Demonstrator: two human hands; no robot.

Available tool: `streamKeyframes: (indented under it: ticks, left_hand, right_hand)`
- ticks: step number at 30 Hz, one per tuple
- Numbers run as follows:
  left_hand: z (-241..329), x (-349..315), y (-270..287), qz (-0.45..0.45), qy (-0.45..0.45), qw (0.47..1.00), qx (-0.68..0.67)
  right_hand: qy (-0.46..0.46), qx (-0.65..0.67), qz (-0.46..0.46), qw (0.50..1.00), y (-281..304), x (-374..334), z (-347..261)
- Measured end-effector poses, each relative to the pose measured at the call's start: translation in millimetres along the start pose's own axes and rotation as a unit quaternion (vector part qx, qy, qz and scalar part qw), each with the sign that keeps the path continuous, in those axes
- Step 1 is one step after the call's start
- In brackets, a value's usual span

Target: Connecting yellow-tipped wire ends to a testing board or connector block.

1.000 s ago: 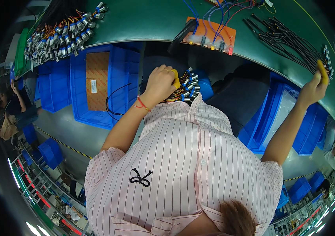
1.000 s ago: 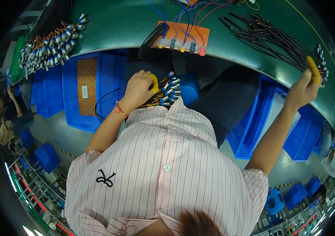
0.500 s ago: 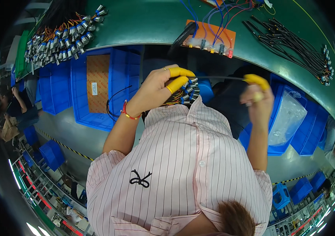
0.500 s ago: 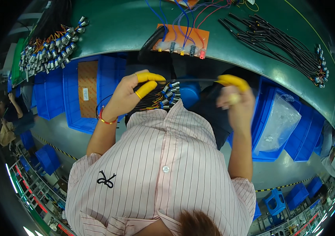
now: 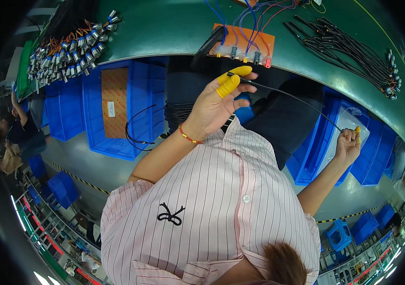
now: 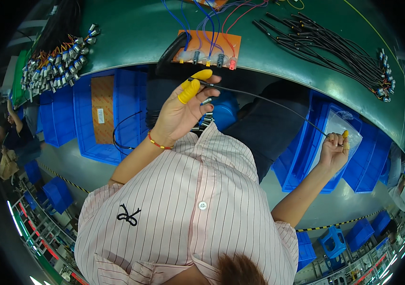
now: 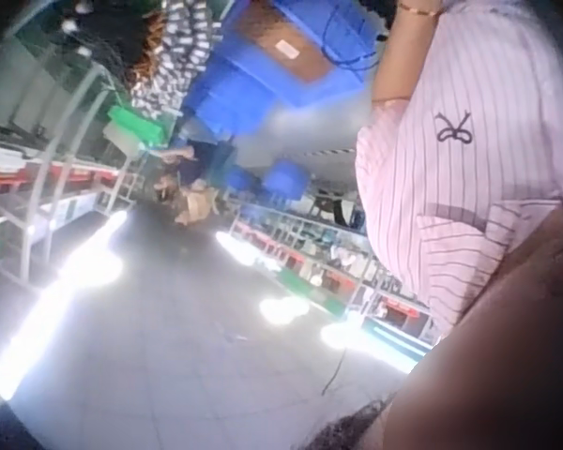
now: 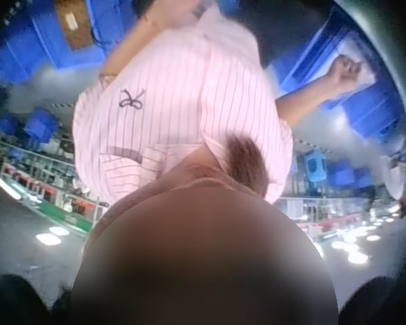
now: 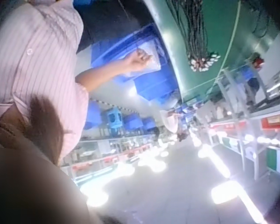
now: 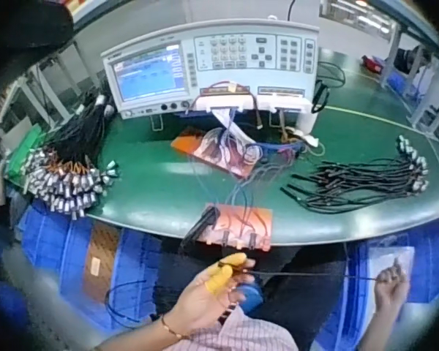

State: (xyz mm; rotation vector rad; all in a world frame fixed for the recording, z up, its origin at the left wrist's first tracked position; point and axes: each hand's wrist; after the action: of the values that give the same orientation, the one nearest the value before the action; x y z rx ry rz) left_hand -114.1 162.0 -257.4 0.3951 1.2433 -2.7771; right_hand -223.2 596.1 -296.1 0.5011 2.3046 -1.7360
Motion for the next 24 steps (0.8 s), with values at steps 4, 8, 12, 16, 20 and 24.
streamKeyframes:
  ticks: [4, 8, 12, 16, 20, 24]
  left_hand:
    - [-5.0, 5.6, -3.5, -0.024, -0.005, 0.999, 0.033]
    - [-6.9, 5.2, 4.9, -0.010, -0.004, 0.998, 0.064]
    - [-3.2, 5.0, 2.1, 0.019, 0.006, 0.997, 0.077]
    - [-2.1, 7.8, 4.5, 0.029, 0.010, 0.996, 0.080]
    - [-1.1, 10.4, 4.6, 0.041, 0.005, 0.993, 0.113]
    - [-0.6, 12.7, 3.6, 0.037, 0.002, 0.990, 0.139]
  right_hand:
    - [0.020, -0.036, 0.024, 0.999, -30.2, -23.1, 31.3]
    - [-0.016, -0.068, -0.066, 0.995, -11.2, -9.0, 32.2]
    - [-0.008, -0.104, -0.068, 0.992, -37.2, -17.9, 69.3]
    - [-0.015, -0.130, -0.138, 0.982, -38.6, -18.3, 84.3]
    - [0.024, -0.179, -0.135, 0.974, -54.6, -26.1, 100.3]
    - [0.020, -0.185, -0.171, 0.968, -51.5, -22.5, 93.1]
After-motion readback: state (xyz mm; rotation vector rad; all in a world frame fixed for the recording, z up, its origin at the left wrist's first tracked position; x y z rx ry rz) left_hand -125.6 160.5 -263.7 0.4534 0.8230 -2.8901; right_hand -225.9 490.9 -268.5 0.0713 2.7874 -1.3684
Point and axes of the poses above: each hand's wrist, its own x-axis towards the middle knuckle, its own y-axis out of the back of the hand, z = x × y, and after that the axes turned 14 degrees about x, right-handed
